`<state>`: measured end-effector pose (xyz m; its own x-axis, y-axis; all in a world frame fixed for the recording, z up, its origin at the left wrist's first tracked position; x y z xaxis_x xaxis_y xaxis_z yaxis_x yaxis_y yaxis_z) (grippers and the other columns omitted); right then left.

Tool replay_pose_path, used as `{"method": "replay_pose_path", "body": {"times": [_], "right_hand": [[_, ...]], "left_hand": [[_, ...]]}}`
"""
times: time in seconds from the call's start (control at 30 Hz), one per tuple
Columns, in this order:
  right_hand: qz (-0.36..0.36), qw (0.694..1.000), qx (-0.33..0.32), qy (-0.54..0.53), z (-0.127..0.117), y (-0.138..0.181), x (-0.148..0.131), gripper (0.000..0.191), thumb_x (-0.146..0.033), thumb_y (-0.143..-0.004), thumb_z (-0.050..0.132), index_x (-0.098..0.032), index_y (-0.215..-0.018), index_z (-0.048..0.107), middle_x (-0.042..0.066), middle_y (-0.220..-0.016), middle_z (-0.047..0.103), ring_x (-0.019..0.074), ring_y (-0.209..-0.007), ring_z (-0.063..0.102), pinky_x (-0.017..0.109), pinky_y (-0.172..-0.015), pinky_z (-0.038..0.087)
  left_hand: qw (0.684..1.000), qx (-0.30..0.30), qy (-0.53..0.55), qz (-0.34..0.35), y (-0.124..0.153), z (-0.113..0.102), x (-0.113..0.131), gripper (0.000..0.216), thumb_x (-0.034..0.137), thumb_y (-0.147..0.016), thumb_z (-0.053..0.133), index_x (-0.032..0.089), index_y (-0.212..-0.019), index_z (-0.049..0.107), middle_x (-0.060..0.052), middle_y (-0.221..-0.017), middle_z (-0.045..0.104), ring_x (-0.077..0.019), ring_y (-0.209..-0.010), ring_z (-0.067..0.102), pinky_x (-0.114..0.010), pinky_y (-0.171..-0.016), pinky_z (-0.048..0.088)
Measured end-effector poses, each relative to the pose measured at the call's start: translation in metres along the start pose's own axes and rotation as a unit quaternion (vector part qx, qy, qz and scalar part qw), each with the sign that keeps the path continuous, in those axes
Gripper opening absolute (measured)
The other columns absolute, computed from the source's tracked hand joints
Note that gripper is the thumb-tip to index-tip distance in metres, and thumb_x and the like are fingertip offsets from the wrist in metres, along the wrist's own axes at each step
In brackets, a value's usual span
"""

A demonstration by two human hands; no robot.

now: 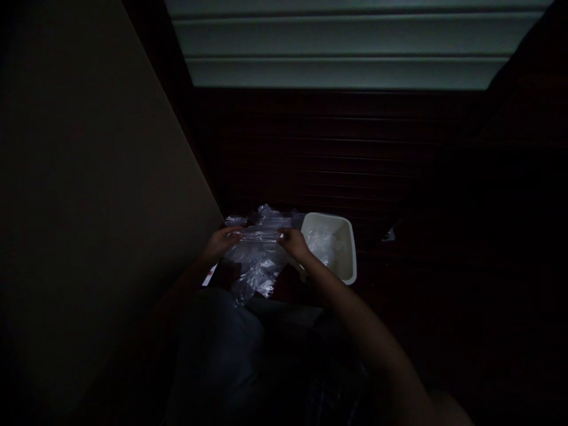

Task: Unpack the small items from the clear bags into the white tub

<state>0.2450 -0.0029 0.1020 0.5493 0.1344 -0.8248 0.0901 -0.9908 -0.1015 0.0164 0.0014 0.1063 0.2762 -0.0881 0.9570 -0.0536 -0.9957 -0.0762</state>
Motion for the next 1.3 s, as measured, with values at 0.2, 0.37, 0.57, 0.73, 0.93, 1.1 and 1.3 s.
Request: {"method": "replay_pose_path", "body": {"times": [0.2, 0.37, 0.57, 0.73, 0.93, 1.1, 1.3], "right_hand": [[-0.035, 0.998, 0.051, 0.003, -0.005, 0.001, 0.001, 0.032, -0.016, -0.068, 0.055, -0.014, -0.099, 0.059, 0.007, -0.088, 0.064, 0.0147, -0.073, 0.058, 0.027, -0.069, 0.045], [-0.064, 0.995, 0.074, 0.008, -0.007, 0.005, -0.004, 0.029, -0.017, -0.068, 0.055, -0.016, -0.097, 0.06, 0.005, -0.084, 0.063, 0.0137, -0.072, 0.057, 0.026, -0.069, 0.045], [-0.106, 0.989, 0.09, 0.053, -0.012, 0.011, -0.013, 0.025, -0.018, -0.069, 0.055, -0.014, -0.093, 0.062, 0.007, -0.083, 0.059, 0.0145, -0.07, 0.054, 0.028, -0.069, 0.043], [-0.104, 0.99, 0.082, 0.043, -0.014, 0.013, -0.015, 0.023, -0.016, -0.071, 0.053, -0.017, -0.092, 0.061, 0.006, -0.084, 0.058, 0.0147, -0.072, 0.054, 0.028, -0.071, 0.042], [-0.101, 0.991, 0.081, 0.038, -0.015, 0.015, -0.017, 0.013, -0.017, -0.071, 0.053, -0.017, -0.079, 0.063, 0.006, -0.08, 0.057, 0.0155, -0.074, 0.052, 0.028, -0.071, 0.04], [-0.132, 0.985, 0.107, 0.007, -0.02, 0.016, -0.017, 0.009, -0.022, -0.069, 0.055, -0.017, -0.073, 0.061, 0.007, -0.094, 0.054, 0.018, -0.092, 0.049, 0.031, -0.083, 0.037], [-0.038, 0.988, 0.038, -0.144, -0.015, 0.008, -0.006, 0.021, -0.035, -0.065, 0.058, -0.016, -0.075, 0.056, 0.003, -0.076, 0.058, 0.0145, -0.073, 0.054, 0.029, -0.07, 0.042]], "left_hand": [[0.997, -0.024, -0.025, 0.062, -0.001, 0.003, -0.004, 0.047, 0.036, -0.062, 0.062, 0.013, -0.102, 0.058, -0.009, -0.089, 0.065, -0.0199, -0.079, 0.06, -0.03, -0.069, 0.047], [0.979, 0.039, -0.104, 0.169, -0.005, 0.003, -0.002, 0.034, 0.031, -0.066, 0.058, 0.014, -0.095, 0.062, -0.009, -0.09, 0.064, -0.0193, -0.083, 0.059, -0.032, -0.079, 0.045], [0.979, 0.054, -0.1, 0.172, -0.002, 0.004, 0.002, 0.026, 0.027, -0.066, 0.057, 0.017, -0.089, 0.064, -0.007, -0.086, 0.064, -0.0185, -0.081, 0.059, -0.031, -0.079, 0.044], [0.986, 0.045, -0.058, 0.15, 0.001, 0.004, 0.007, 0.023, 0.026, -0.063, 0.061, 0.019, -0.084, 0.065, -0.005, -0.08, 0.063, -0.0176, -0.074, 0.058, -0.031, -0.075, 0.045], [0.978, 0.05, -0.091, 0.179, 0.003, 0.003, 0.013, 0.01, 0.024, -0.064, 0.058, 0.02, -0.071, 0.065, -0.005, -0.079, 0.058, -0.018, -0.079, 0.054, -0.032, -0.076, 0.043], [0.971, 0.071, -0.131, 0.187, 0.004, 0.0, 0.014, 0.009, 0.026, -0.063, 0.059, 0.019, -0.068, 0.062, -0.007, -0.099, 0.052, -0.0217, -0.099, 0.047, -0.035, -0.087, 0.037], [0.992, 0.012, -0.066, 0.111, 0.004, -0.001, 0.003, 0.011, 0.029, -0.062, 0.06, 0.019, -0.064, 0.059, -0.007, -0.118, 0.047, -0.0252, -0.118, 0.034, -0.041, -0.096, 0.024]]}}
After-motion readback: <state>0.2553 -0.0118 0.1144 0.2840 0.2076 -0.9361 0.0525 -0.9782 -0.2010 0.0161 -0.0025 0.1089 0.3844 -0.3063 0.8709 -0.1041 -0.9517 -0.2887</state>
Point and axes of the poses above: each hand's wrist, its own y-axis away from the middle knuckle, its own z-axis out of the palm, x = y × z, the point moved 3 cm from there along -y, towards the middle knuckle
